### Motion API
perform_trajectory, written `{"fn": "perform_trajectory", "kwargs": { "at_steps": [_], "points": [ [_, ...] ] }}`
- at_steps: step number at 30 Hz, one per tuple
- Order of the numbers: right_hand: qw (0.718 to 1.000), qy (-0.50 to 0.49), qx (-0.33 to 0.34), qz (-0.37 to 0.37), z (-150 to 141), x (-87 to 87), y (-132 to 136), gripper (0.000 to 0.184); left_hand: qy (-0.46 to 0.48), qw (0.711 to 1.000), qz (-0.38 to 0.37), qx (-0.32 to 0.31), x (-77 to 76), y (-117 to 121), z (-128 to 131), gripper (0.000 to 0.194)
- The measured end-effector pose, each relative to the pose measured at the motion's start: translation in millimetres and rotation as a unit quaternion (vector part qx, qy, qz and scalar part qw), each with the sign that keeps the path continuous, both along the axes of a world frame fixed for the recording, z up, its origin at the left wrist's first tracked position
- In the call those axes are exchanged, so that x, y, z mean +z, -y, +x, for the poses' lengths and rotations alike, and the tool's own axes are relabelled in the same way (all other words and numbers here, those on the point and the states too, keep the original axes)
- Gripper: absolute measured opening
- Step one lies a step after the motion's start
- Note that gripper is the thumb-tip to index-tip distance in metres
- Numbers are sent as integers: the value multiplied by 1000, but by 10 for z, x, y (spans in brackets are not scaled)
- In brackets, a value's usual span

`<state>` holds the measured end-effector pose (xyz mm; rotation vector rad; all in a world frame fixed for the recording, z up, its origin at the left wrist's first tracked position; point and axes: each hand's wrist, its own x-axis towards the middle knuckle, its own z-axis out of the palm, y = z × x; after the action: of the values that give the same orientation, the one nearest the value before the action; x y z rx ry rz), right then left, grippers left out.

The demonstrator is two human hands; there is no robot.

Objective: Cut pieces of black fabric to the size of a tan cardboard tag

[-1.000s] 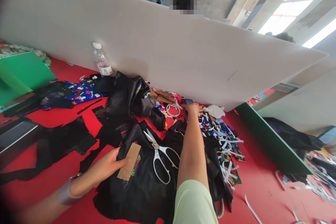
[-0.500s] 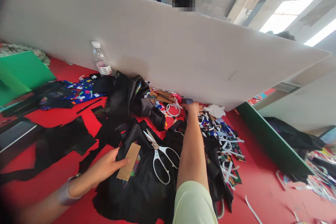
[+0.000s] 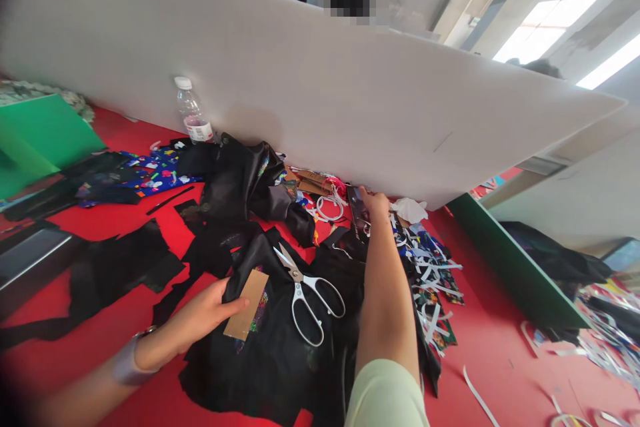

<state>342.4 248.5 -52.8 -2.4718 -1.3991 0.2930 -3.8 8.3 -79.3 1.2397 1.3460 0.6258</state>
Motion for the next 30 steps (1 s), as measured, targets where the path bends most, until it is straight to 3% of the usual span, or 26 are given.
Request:
{"fn": "perform_trajectory", "kwargs": {
  "at_steps": [4,7,12,15,24,30],
  "points": [
    [998,3,39,54,76,242,274,48,-10,1000,10,0,39,-3,3,38],
    [992,6,94,81,-21,327,668,43,-5,1000,11,-2,12,0,2,39],
    [961,-29,275,26,-385,208,1473,25,23,999,9,-26,-59,6,-6,37],
    [953,-50,300,7,-569,115,1803,24,22,999,14,-28,-61,2,-8,37],
    [943,-80,322,-28,-876,111,2127,21,13,999,39,-33,-29,-2,-2,32],
    [936,75,337,-62,-1028,88,2428,21,2,998,45,-36,-24,-1,-4,34]
  ]
}}
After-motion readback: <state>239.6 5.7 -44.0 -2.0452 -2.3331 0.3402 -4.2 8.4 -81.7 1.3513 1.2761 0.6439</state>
